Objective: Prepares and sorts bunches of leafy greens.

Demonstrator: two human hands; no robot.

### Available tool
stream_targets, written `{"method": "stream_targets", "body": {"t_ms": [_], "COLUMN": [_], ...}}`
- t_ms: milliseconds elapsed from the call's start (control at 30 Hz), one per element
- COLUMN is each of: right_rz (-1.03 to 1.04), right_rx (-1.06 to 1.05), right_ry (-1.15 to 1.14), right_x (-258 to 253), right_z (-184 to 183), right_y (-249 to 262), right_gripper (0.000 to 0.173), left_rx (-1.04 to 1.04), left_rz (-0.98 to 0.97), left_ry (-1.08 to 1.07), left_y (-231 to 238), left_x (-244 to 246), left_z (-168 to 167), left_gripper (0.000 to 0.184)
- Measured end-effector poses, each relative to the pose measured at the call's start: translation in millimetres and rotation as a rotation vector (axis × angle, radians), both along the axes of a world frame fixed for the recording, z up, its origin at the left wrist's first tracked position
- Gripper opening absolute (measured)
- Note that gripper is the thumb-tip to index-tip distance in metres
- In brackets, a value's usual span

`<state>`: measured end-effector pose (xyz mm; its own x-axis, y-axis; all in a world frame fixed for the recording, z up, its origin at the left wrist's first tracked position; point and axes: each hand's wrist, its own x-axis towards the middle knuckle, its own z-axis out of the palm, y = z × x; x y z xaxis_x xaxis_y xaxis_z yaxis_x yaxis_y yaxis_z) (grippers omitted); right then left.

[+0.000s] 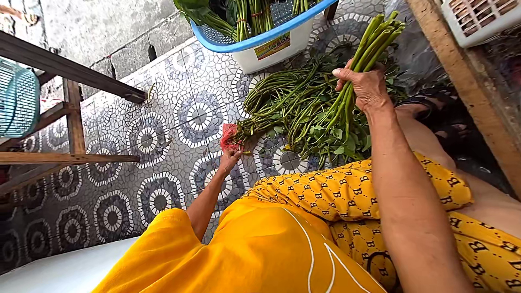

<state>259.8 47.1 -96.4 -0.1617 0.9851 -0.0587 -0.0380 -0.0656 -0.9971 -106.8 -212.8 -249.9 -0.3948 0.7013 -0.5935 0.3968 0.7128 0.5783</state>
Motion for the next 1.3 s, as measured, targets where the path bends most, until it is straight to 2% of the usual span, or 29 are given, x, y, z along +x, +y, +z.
{"method": "stream_targets", "body": {"t_ms": [100, 167, 200, 233, 300, 433, 533, 600, 667, 700, 833, 900, 967, 1167, 1233, 1300], "right_rz": [-0.006, -0.012, -0.008, -0.002, -0.003, 0.005, 0.003, 0.001, 0.0, 0.002, 0.002, 0.003, 0.005, 0.019, 0.014, 0.015], "right_rx": [0.004, 0.008, 0.005, 0.001, 0.003, 0.007, -0.004, -0.006, -0.012, -0.019, -0.029, -0.022, -0.019, -0.022, -0.022, -0.013], "right_ry": [0.004, 0.007, 0.005, 0.004, 0.008, 0.0, 0.011, 0.012, -0.009, -0.014, -0.009, -0.002, -0.001, 0.001, 0.001, 0.003], "right_x": [-1, 0, 0, 0, 0, -1, 1, 0, -1, -1, -3, -3, -3, -4, -3, -3], "right_z": [0, 0, 0, 0, -1, 1, 0, -1, 0, 0, 1, 2, 3, 1, 3, 4], "right_y": [-1, 0, 0, 0, 0, -1, -1, -2, 0, 0, 0, 0, 0, 1, 1, 1], "right_gripper": [0.021, 0.022, 0.022, 0.022, 0.022, 0.022, 0.023, 0.022, 0.021, 0.021, 0.021, 0.021, 0.021, 0.021, 0.021, 0.022], "left_rx": [0.27, 0.363, 0.334, 0.306, 0.277, 0.104, 0.046, -0.052, -0.122, -0.137, -0.114, -0.096, -0.069, -0.053, -0.024, 0.007], "left_rz": [-0.328, -0.361, -0.265, -0.089, 0.219, 0.305, 0.644, 0.819, 0.858, 0.88, 1.021, 1.078, 1.104, 1.003, 0.949, 0.782], "left_ry": [0.252, 0.188, 0.112, 0.052, 0.017, -0.094, -0.287, -0.45, -0.558, -0.576, -0.603, -0.644, -0.685, -0.784, -0.724, -0.549], "left_y": [-11, -11, -8, -2, 11, 21, 27, 30, 38, 41, 50, 51, 50, 50, 55, 58], "left_x": [14, 23, 24, 19, 2, -4, -2, -4, -3, 0, 6, 5, 6, 19, 25, 29], "left_z": [25, 43, 50, 54, 47, 36, 21, 13, 13, 13, 10, 11, 15, 39, 40, 38], "left_gripper": [0.029, 0.027, 0.027, 0.028, 0.032, 0.036, 0.039, 0.052, 0.065, 0.064, 0.034, 0.038, 0.04, 0.017, 0.015, 0.022]}}
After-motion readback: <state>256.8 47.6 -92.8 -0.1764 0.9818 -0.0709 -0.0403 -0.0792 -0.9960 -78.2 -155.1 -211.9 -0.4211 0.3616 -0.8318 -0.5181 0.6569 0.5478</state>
